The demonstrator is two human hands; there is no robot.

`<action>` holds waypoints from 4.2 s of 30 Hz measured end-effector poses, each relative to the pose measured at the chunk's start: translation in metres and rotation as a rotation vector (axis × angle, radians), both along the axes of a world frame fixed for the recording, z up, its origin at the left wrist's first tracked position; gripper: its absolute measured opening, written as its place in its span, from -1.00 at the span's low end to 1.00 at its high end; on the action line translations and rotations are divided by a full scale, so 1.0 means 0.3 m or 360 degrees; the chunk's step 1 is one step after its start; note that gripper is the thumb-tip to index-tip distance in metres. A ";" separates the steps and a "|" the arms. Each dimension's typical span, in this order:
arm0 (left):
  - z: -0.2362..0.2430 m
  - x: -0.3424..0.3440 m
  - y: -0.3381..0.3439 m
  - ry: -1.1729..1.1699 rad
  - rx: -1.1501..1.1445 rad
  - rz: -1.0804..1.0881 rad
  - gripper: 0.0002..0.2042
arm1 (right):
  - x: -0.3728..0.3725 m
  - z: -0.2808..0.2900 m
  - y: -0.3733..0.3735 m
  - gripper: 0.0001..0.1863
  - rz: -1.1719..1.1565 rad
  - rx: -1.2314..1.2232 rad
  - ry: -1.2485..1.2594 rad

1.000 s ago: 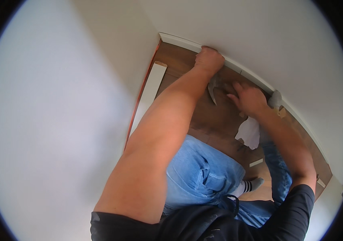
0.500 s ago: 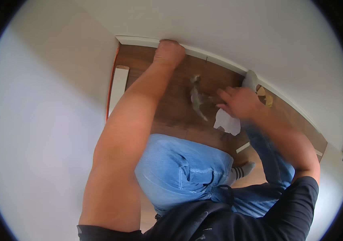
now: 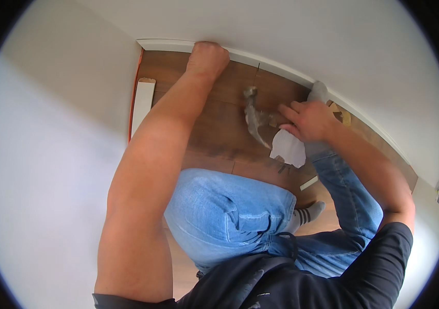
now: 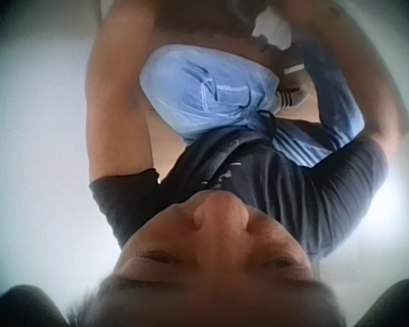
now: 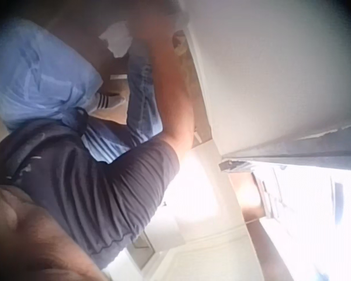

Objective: Installing white baseboard along a wall using a hammer and a pneumatic nail gun.

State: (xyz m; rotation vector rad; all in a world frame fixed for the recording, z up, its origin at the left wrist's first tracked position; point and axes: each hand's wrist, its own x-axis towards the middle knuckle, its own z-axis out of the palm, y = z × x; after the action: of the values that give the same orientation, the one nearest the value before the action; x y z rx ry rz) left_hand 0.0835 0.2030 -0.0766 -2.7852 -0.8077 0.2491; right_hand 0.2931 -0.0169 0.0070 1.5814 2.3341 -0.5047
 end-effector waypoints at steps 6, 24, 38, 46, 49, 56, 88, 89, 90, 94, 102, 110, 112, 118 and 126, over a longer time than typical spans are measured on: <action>-0.008 0.002 0.001 -0.0144 -0.0034 -0.0006 -0.94 | 0.020 -0.010 0.017 -0.50 -0.0275 0.0120 -0.0064; 0.000 -0.009 -0.002 -0.0164 -0.0026 0.0020 -0.93 | -0.014 0.006 -0.001 -0.47 0.0180 -0.0081 0.0061; 0.028 0.009 -0.011 -0.0057 -0.0075 -0.0010 -0.93 | 0.048 0.009 0.040 -0.47 -0.0093 -0.0062 -0.0127; 0.035 0.000 -0.005 0.0016 -0.0112 0.0006 -0.93 | 0.022 0.010 0.016 -0.48 0.0001 0.0002 -0.0077; 0.050 0.013 -0.005 0.0035 -0.0176 0.0001 -0.92 | 0.033 0.010 0.025 -0.49 -0.0227 0.0079 -0.0099; 0.026 0.001 -0.003 -0.0049 -0.0136 0.0009 -0.93 | 0.051 -0.003 0.048 -0.49 -0.0081 -0.0016 0.0007; 0.031 0.004 0.001 -0.0027 -0.0181 0.0020 -0.93 | 0.030 -0.006 0.049 -0.49 -0.0361 0.0036 -0.0160; 0.031 0.004 -0.002 -0.0066 -0.0164 -0.0005 -0.92 | 0.016 0.004 0.028 -0.48 -0.0283 -0.0004 -0.0161; 0.029 0.000 0.000 -0.0102 -0.0146 -0.0028 -0.92 | -0.002 0.016 0.019 -0.48 -0.0203 -0.0041 -0.0160; 0.018 -0.023 -0.008 -0.0047 -0.0151 0.0003 -0.92 | -0.025 0.015 0.024 -0.46 0.0181 -0.0260 -0.0030; 0.040 -0.005 0.002 -0.0072 -0.0160 0.0023 -0.92 | -0.007 -0.006 0.025 -0.49 0.0005 -0.0091 -0.0044; 0.043 0.007 -0.009 -0.0042 -0.0107 0.0015 -0.93 | -0.001 -0.011 0.028 -0.49 -0.0301 0.0053 -0.0146; 0.027 -0.003 -0.008 -0.0058 -0.0090 0.0026 -0.93 | -0.034 0.004 0.017 -0.49 -0.0209 0.0000 -0.0151; 0.026 0.001 -0.006 -0.0070 -0.0095 -0.0002 -0.93 | 0.003 -0.040 0.017 -0.49 -0.0290 0.0067 -0.0088; 0.026 -0.008 -0.001 -0.0042 -0.0109 0.0010 -0.93 | -0.014 -0.044 0.002 -0.48 -0.0165 0.0031 -0.0074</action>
State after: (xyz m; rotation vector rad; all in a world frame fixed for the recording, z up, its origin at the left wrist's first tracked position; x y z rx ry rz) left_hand 0.0811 0.2028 -0.0688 -2.8560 -0.8294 0.2457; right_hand 0.2889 -0.0163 -0.0063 1.7115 2.2386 -0.4644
